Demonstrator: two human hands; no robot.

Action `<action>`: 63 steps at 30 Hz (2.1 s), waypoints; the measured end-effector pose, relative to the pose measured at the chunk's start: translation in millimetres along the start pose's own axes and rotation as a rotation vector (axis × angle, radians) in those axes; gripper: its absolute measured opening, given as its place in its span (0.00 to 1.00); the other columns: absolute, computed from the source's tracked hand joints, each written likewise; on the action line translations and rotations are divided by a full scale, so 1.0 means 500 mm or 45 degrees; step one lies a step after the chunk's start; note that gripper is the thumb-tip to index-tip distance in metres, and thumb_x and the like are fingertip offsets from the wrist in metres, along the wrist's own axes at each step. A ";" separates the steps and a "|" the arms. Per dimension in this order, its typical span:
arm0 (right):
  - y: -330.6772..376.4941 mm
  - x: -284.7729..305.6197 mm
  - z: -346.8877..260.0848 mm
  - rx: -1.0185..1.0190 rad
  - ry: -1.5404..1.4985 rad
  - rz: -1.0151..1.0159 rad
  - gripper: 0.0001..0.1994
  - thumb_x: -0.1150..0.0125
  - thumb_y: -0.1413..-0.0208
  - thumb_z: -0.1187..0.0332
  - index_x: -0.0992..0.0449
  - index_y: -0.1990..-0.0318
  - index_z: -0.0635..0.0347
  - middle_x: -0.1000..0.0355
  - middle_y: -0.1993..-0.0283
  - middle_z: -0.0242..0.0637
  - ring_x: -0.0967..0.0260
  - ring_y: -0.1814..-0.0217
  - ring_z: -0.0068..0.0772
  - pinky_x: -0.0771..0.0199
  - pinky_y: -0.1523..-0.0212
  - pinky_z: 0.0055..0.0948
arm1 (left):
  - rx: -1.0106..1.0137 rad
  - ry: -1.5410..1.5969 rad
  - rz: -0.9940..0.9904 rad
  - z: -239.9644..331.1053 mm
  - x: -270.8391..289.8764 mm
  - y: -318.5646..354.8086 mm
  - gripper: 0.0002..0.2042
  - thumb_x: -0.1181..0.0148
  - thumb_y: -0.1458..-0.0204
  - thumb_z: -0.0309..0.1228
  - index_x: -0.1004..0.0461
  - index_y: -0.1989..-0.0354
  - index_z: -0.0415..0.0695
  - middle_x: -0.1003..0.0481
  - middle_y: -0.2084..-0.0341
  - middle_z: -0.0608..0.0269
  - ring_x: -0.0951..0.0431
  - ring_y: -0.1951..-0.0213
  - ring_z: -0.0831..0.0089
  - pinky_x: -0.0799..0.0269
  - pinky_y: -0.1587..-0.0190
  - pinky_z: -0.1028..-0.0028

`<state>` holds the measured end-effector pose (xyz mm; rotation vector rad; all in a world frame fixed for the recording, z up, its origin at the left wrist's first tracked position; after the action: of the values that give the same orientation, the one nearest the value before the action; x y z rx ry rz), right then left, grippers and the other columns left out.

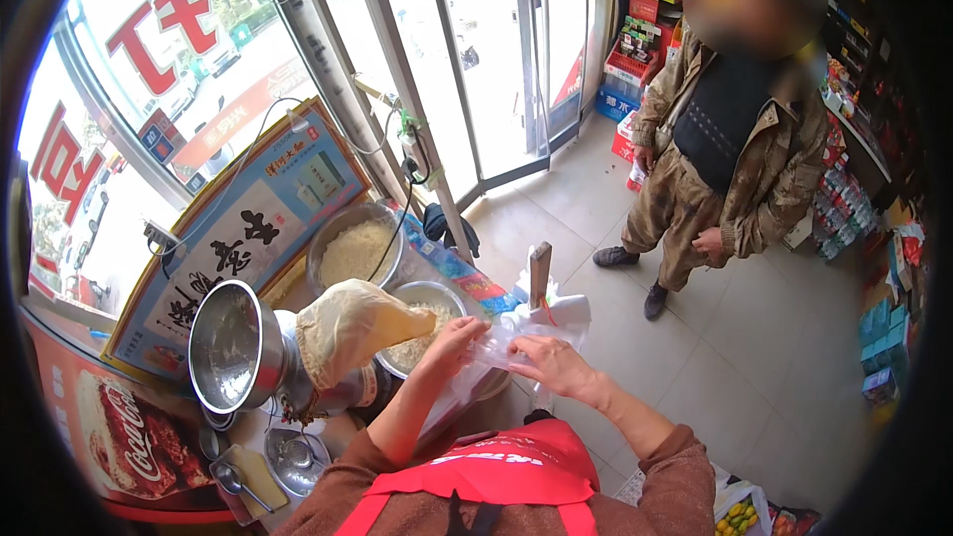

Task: The person operates a grinding machine to process soybeans into a paste. They add soybeans and water to the machine, stir the mixture, and then scoop the resulting paste into a plastic bag for packaging.

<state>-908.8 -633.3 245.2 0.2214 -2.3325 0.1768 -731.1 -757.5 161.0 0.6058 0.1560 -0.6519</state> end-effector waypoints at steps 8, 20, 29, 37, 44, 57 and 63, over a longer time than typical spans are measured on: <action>-0.034 0.068 0.087 -0.194 -0.645 -0.203 0.11 0.43 0.43 0.70 0.28 0.53 0.61 0.30 0.65 0.30 0.34 0.63 0.21 0.33 0.60 0.24 | 0.057 0.602 0.006 0.012 -0.003 -0.003 0.09 0.39 0.49 0.37 0.26 0.68 0.45 0.27 0.72 0.67 0.27 0.69 0.77 0.30 0.71 0.73; -0.195 0.162 0.241 -0.065 -0.598 0.539 0.11 0.47 0.37 0.63 0.25 0.64 0.61 0.36 0.77 0.22 0.43 0.76 0.09 0.42 0.76 0.15 | 0.078 0.515 -0.339 0.096 0.009 -0.132 0.22 0.42 0.46 0.24 0.32 0.41 0.40 0.24 0.54 0.59 0.20 0.59 0.69 0.21 0.57 0.69; -0.149 -0.030 0.513 -0.509 -0.711 0.342 0.12 0.47 0.41 0.62 0.25 0.64 0.62 0.26 0.68 0.32 0.34 0.73 0.29 0.33 0.70 0.32 | 0.217 0.441 0.030 -0.041 0.063 -0.187 0.20 0.41 0.44 0.32 0.31 0.42 0.45 0.23 0.59 0.59 0.20 0.63 0.70 0.21 0.69 0.76; 0.120 -0.242 0.422 -1.303 -1.286 -0.005 0.16 0.50 0.36 0.53 0.27 0.59 0.57 0.32 0.71 0.25 0.37 0.73 0.15 0.41 0.78 0.18 | 0.072 1.089 0.177 -0.153 0.154 0.036 0.26 0.43 0.44 0.48 0.32 0.43 0.44 0.26 0.54 0.56 0.23 0.57 0.64 0.22 0.58 0.66; -0.064 -0.270 0.085 0.138 -0.264 0.402 0.41 0.34 0.54 0.43 0.38 0.40 0.64 0.39 0.41 0.46 0.46 0.36 0.45 0.44 0.38 0.42 | -0.010 0.881 0.310 -0.196 0.141 0.151 0.21 0.50 0.39 0.45 0.28 0.50 0.37 0.22 0.66 0.59 0.22 0.69 0.70 0.22 0.62 0.70; -0.053 -0.327 0.020 -0.085 -0.211 -0.419 0.45 0.32 0.55 0.46 0.43 0.35 0.66 0.41 0.37 0.55 0.47 0.31 0.50 0.48 0.32 0.40 | -0.844 -0.062 1.008 -0.173 0.206 0.339 0.10 0.42 0.41 0.33 0.22 0.59 0.40 0.23 0.75 0.69 0.26 0.70 0.84 0.30 0.64 0.80; -0.114 -0.338 -0.067 0.018 -0.997 -0.835 0.35 0.34 0.47 0.60 0.42 0.34 0.59 0.37 0.38 0.38 0.41 0.36 0.32 0.44 0.35 0.34 | -0.799 -0.076 0.521 -0.161 0.166 0.337 0.12 0.44 0.40 0.31 0.22 0.53 0.39 0.23 0.74 0.68 0.26 0.68 0.85 0.29 0.61 0.80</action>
<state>-757.3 -664.5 150.1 1.2197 -2.8507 -0.2705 -558.6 -648.4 149.3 0.0050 0.1646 -0.1978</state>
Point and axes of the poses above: each hand's wrist, its own y-axis away from the middle knuckle, its own x-axis out of the back of the hand, z = x × y, the point moved 1 cm from there along -y, towards the middle knuckle
